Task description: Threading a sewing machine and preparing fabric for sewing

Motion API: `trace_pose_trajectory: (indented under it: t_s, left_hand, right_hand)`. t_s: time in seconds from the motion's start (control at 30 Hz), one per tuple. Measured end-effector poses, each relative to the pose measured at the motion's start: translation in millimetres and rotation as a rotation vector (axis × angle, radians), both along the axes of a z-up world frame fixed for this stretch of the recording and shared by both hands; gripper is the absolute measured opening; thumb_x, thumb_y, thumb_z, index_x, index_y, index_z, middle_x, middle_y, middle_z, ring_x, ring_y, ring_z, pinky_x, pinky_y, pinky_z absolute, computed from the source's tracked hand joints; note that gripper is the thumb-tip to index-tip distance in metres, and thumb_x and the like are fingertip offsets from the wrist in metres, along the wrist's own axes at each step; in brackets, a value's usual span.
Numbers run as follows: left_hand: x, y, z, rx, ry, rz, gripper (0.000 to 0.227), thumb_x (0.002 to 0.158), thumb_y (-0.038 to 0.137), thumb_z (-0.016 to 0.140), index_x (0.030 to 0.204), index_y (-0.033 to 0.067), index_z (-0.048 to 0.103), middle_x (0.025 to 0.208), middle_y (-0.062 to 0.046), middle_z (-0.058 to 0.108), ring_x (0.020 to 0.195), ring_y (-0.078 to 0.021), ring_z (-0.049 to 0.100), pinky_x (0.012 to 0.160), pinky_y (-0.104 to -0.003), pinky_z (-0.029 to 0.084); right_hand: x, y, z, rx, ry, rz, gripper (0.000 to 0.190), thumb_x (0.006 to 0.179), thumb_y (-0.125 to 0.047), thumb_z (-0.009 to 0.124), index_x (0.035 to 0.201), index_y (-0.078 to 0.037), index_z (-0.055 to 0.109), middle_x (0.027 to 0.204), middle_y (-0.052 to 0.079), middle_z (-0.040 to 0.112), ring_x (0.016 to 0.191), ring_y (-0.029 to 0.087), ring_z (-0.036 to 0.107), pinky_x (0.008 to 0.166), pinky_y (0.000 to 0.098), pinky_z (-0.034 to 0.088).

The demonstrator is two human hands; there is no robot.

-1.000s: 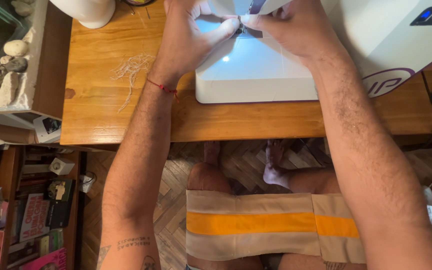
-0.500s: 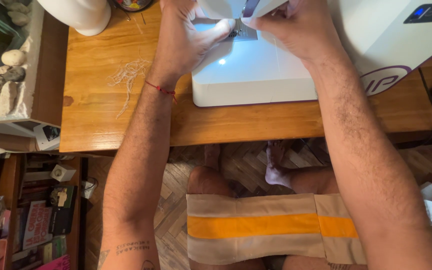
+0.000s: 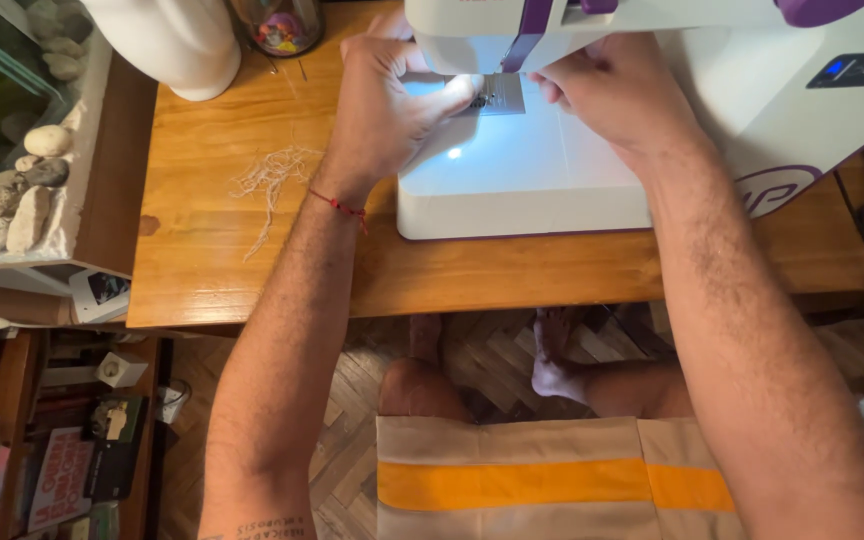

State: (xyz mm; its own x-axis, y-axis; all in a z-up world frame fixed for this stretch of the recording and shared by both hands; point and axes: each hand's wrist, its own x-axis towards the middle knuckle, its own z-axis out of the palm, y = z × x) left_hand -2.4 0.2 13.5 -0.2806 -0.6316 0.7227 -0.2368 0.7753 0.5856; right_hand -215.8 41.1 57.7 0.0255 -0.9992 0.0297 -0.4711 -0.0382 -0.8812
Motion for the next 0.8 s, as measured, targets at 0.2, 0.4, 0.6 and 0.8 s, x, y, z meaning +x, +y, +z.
trace_pose_trajectory:
  t_s: [0.2, 0.4, 0.6, 0.8]
  left_hand:
    - [0, -5, -9, -0.004, 0.001, 0.042, 0.023, 0.08, 0.01, 0.085, 0.063, 0.0136, 0.068, 0.083, 0.011, 0.058, 0.082, -0.0088, 0.055, 0.079, -0.029, 0.037]
    - [-1, -9, -16, 0.013, -0.048, 0.11, 0.015, 0.078, 0.021, 0.086, 0.069, 0.0205, 0.074, 0.091, 0.013, 0.06, 0.093, -0.0118, 0.06, 0.089, -0.038, 0.03]
    - [0, -7, -14, 0.014, -0.049, 0.095, 0.008, 0.082, 0.021, 0.082, 0.075, 0.0222, 0.078, 0.091, 0.012, 0.065, 0.09, -0.0103, 0.06, 0.087, -0.034, 0.03]
    - [1, -9, -16, 0.032, -0.055, 0.108, 0.009, 0.083, 0.024, 0.082, 0.075, 0.0244, 0.078, 0.09, 0.015, 0.065, 0.091, -0.0088, 0.06, 0.089, -0.036, 0.028]
  right_hand:
    - [11, 0, 15, 0.202, 0.056, -0.163, 0.003, 0.089, -0.021, 0.073, 0.089, -0.022, 0.07, 0.08, -0.009, 0.063, 0.078, 0.003, 0.055, 0.072, 0.0206, 0.046]
    - [8, -4, -18, -0.24, -0.126, 0.047, 0.028, 0.084, -0.004, 0.086, 0.109, -0.013, 0.074, 0.112, 0.0, 0.078, 0.104, 0.009, 0.076, 0.095, 0.0255, 0.067]
    - [-8, -7, -19, 0.024, -0.099, -0.051, 0.011, 0.095, -0.012, 0.072, 0.09, -0.021, 0.068, 0.076, -0.009, 0.063, 0.074, 0.0, 0.059, 0.068, 0.0186, 0.046]
    - [-8, -14, -28, -0.082, 0.028, -0.027, 0.036, 0.101, -0.009, 0.074, 0.071, -0.018, 0.055, 0.066, -0.008, 0.054, 0.067, 0.003, 0.05, 0.068, 0.0238, 0.041]
